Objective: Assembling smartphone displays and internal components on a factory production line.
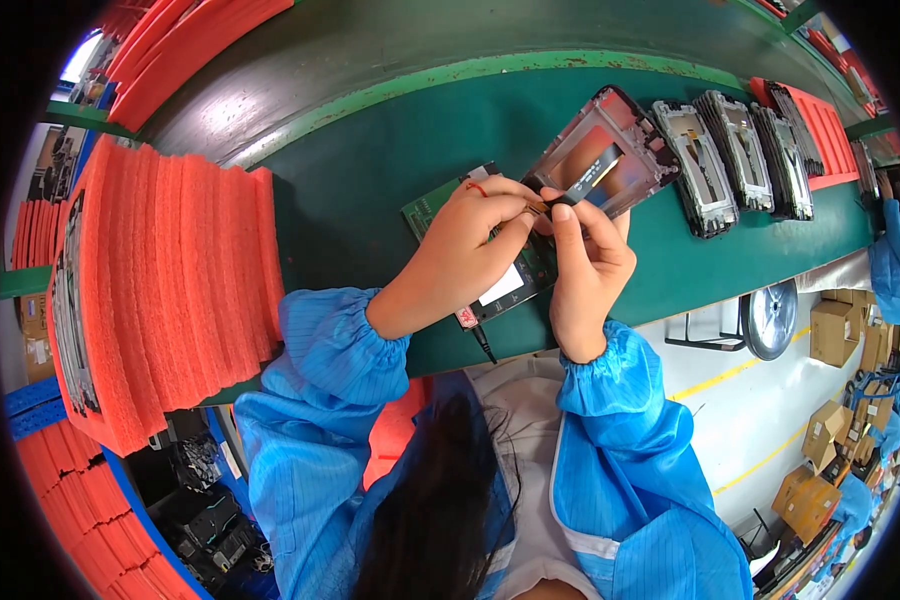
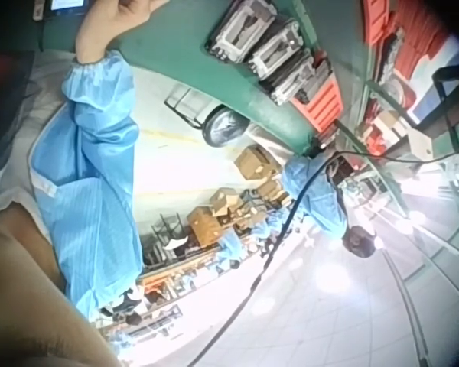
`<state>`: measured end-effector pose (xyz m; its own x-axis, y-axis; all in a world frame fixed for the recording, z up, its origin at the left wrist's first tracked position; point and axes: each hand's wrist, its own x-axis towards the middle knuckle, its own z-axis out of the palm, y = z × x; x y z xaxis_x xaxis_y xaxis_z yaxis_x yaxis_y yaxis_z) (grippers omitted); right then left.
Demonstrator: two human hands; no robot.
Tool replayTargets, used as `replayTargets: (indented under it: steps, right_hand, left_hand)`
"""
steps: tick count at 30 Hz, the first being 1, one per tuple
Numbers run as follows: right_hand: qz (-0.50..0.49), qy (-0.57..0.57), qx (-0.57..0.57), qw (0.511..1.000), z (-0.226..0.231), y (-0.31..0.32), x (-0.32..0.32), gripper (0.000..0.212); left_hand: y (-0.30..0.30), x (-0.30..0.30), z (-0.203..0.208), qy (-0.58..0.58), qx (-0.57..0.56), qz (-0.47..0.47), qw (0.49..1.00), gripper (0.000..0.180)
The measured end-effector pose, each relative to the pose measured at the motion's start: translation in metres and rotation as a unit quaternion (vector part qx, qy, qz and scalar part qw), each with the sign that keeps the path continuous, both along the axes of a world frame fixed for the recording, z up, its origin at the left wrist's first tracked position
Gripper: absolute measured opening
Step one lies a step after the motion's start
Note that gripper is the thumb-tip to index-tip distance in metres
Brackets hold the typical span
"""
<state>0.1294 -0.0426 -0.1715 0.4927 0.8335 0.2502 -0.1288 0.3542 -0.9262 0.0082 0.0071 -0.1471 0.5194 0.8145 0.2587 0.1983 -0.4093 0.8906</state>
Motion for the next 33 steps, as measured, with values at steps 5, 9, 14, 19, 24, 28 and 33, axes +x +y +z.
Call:
replayTargets:
  steps: [5, 9, 14, 19, 24, 28, 33]
  right_hand:
    - [-0.006, -0.015, -0.007, 1.0, 0.001, -0.001, 0.001, 0.014]
    - [-0.007, -0.021, -0.007, 1.0, 0.003, -0.001, 0.001, 0.014]
    - [-0.011, -0.022, -0.003, 1.0, -0.002, 0.0, 0.001, 0.014]
    - [-0.011, -0.049, -0.016, 0.999, -0.003, 0.0, 0.002, 0.013]
    - [-0.007, -0.039, -0.008, 0.999, -0.004, 0.0, 0.002, 0.013]
    - [-0.02, -0.082, -0.009, 0.996, -0.009, 0.001, 0.003, 0.011]
    - [-0.031, -0.085, -0.015, 0.996, -0.009, 0.002, 0.003, 0.007]
  left_hand:
    - [0.0, 0.0, 0.003, 0.003, -0.016, -0.005, 1.0, 0.018]
    - [0.001, 0.0, 0.001, 0.002, -0.003, -0.011, 1.0, 0.018]
    - [0.001, -0.001, -0.001, -0.009, -0.013, -0.006, 1.0, 0.018]
    - [0.003, -0.005, 0.001, 0.039, 0.004, -0.033, 0.999, 0.018]
    - [0.002, -0.004, 0.0, 0.039, 0.005, -0.028, 0.999, 0.018]
    - [0.003, -0.005, -0.003, 0.04, 0.0, -0.026, 0.999, 0.018]
    - [0.004, -0.006, -0.007, 0.039, 0.001, -0.031, 0.999, 0.018]
